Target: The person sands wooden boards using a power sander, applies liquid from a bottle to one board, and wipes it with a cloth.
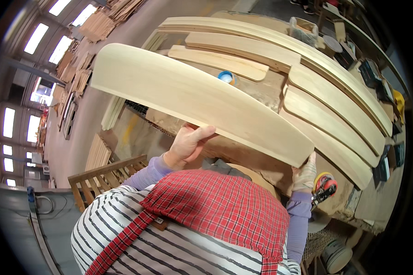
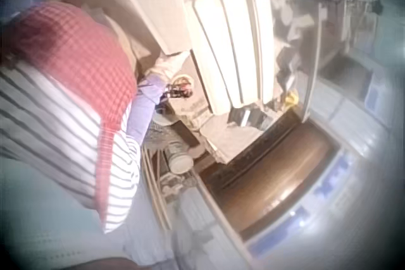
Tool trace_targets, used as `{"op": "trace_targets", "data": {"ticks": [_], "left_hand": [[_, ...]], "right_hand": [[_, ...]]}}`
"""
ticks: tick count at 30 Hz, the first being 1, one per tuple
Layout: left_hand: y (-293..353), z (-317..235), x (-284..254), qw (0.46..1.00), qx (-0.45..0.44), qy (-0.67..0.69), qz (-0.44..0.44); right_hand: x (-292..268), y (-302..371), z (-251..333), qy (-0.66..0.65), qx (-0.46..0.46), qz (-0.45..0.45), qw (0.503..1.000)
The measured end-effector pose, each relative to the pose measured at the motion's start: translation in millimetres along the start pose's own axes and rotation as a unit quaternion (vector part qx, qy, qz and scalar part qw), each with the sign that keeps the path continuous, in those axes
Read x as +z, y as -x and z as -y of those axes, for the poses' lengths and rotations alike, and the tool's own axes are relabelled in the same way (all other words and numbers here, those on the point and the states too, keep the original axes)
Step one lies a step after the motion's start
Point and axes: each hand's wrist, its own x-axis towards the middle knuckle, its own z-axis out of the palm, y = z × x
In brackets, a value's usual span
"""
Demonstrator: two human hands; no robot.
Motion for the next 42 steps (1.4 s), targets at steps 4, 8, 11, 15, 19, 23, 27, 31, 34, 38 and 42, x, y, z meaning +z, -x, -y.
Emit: {"op": "trace_targets", "data": {"ticks": [4, 8, 11, 15, 19, 23, 27, 31, 34, 38, 42], "left_hand": [[6.9, 0.8, 0.9, 0.999, 0.020, -0.040, -0.011], [14.6, 1.5, 3.3, 0.996, 0.031, -0.076, -0.015], [21.9, 0.1, 7.5, 0.992, 0.026, -0.118, -0.047], [22.4, 3.4, 8.7, 0.993, 0.028, -0.092, -0.071], [25.6, 6.8, -0.5, 0.991, 0.051, -0.074, -0.097], [28.3, 9.4, -8.7, 0.989, 0.070, -0.078, -0.102], [31.5, 5.9, -22.5, 0.989, 0.091, -0.071, -0.087], [34.0, 3.0, -16.7, 0.988, 0.094, -0.045, -0.114], [37.9, 4.7, -26.5, 0.988, 0.106, -0.017, -0.106], [33.2, 6.1, -28.6, 0.991, 0.103, -0.006, -0.080], [36.7, 10.1, -35.5, 0.990, 0.106, 0.003, -0.098]], "right_hand": [[-11.2, -7.1, -19.1, -0.014, 0.040, -0.002, 0.999], [-17.4, -9.1, -32.9, 0.013, 0.067, 0.003, 0.998], [-3.3, 3.9, -36.8, 0.015, 0.076, -0.006, 0.997], [-10.4, 3.6, -35.3, -0.011, 0.060, 0.089, 0.994], [7.9, 28.9, -27.5, 0.028, 0.046, 0.014, 0.998], [16.9, 46.7, -15.2, 0.023, 0.039, -0.012, 0.999], [6.5, 48.9, -11.9, 0.020, -0.023, 0.070, 0.997], [-4.8, 46.3, -10.4, 0.128, -0.138, 0.077, 0.979], [10.2, 68.8, 6.1, 0.042, -0.095, 0.113, 0.988], [-11.8, 58.7, -0.9, 0.284, -0.349, 0.099, 0.887], [43.6, 112.6, 32.3, 0.090, -0.150, 0.029, 0.984]]}}
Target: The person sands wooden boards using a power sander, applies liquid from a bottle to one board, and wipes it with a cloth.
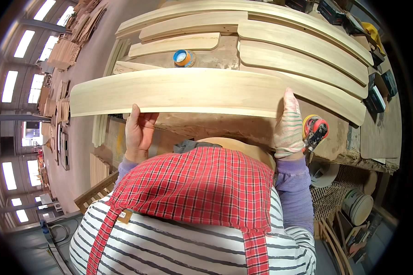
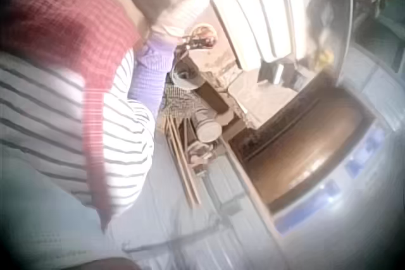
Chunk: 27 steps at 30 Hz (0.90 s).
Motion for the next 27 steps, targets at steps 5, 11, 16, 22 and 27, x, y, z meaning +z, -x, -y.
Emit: {"op": "trace_targets", "data": {"ticks": [5, 11, 16, 22, 27], "left_hand": [[-2.9, 0.3, 5.0, 1.000, -0.022, 0.019, -0.007], [-19.4, 6.7, 10.8, 0.985, -0.150, 0.056, 0.070], [-44.9, 52.3, 24.1, 0.975, -0.213, 0.044, 0.046], [-120.1, 65.9, 145.2, 0.995, 0.045, -0.063, 0.069], [-141.2, -7.2, 299.6, 0.918, 0.284, -0.101, 0.259]], "right_hand": [[-22.4, -12.9, -16.8, 0.020, -0.090, 0.036, 0.995], [-52.5, -28.9, -35.4, 0.069, -0.159, 0.052, 0.983], [-67.4, -2.6, -6.3, 0.011, -0.099, -0.068, 0.993], [-127.1, 50.1, 1.8, 0.040, -0.115, -0.209, 0.970], [-162.7, 100.9, -14.3, -0.029, -0.081, -0.301, 0.950]]}}
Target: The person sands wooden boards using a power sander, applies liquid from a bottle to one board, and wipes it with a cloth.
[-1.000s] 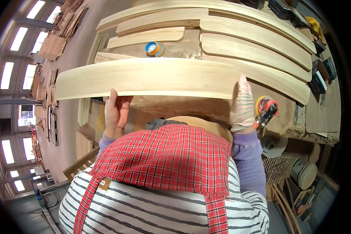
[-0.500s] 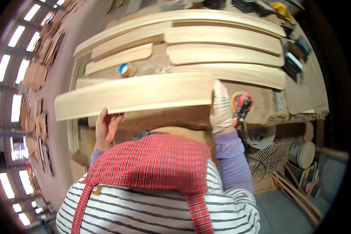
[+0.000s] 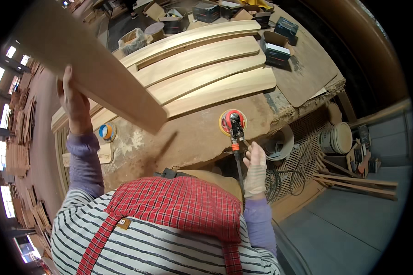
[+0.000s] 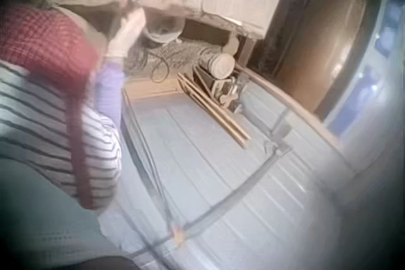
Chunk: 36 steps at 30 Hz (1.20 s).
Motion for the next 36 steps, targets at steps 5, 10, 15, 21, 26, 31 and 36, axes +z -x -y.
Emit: {"op": "trace_targets", "data": {"ticks": [5, 10, 15, 21, 26, 31, 36], "left_hand": [[-30.7, 43.0, 85.8, 0.944, 0.027, -0.155, 0.289], [9.6, 197.5, 173.1, 0.846, -0.054, -0.227, 0.479], [44.4, 284.1, 213.1, 0.742, -0.070, -0.366, 0.557], [65.8, 332.2, 243.7, 0.677, -0.093, -0.420, 0.597], [83.2, 341.7, 244.4, 0.732, 0.101, -0.454, 0.497], [97.8, 330.0, 214.7, 0.736, 0.246, -0.502, 0.381], [166.3, 272.3, 91.7, 0.789, 0.158, -0.455, 0.382]], "right_hand": [[-21.4, 8.4, -31.2, -0.061, 0.052, -0.046, 0.996], [-20.4, 15.8, -39.7, -0.087, 0.076, -0.024, 0.993], [-47.1, 32.0, -56.2, -0.050, 0.097, -0.069, 0.992], [-131.1, 55.9, -142.5, -0.131, 0.150, -0.103, 0.975], [-123.0, 65.2, -134.3, -0.083, 0.140, -0.074, 0.984], [-74.7, 8.4, -125.1, 0.129, -0.065, -0.058, 0.988], [5.4, -45.7, -41.4, 0.442, -0.374, 0.041, 0.815]]}}
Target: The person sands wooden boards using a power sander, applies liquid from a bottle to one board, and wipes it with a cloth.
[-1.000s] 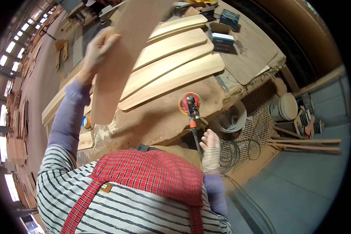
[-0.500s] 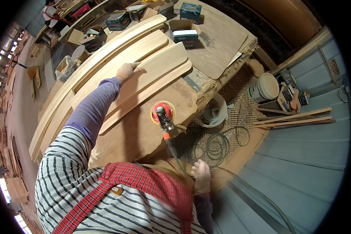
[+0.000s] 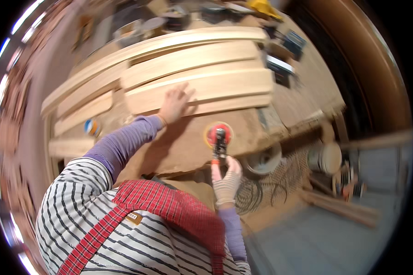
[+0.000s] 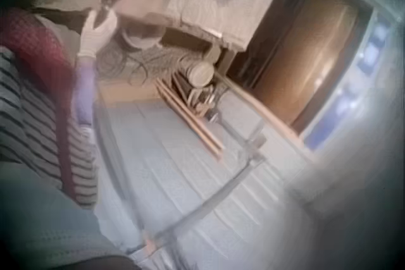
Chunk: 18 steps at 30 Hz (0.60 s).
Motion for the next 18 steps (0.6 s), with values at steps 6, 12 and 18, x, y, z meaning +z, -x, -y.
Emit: {"op": "trace_targets", "data": {"ticks": [6, 12, 18], "left_hand": [[195.6, 3.7, -120.4, 0.988, -0.094, 0.003, 0.121], [387.0, 14.1, -193.9, 0.874, -0.471, -0.114, -0.031], [463.9, 108.1, -225.4, 0.800, -0.563, -0.181, -0.103]], "right_hand": [[38.4, -77.1, -22.5, 0.058, -0.051, 0.083, 0.994], [68.0, -103.0, -3.3, 0.103, 0.067, 0.164, 0.979], [79.7, -92.3, 27.8, 0.065, 0.018, 0.160, 0.985]]}}
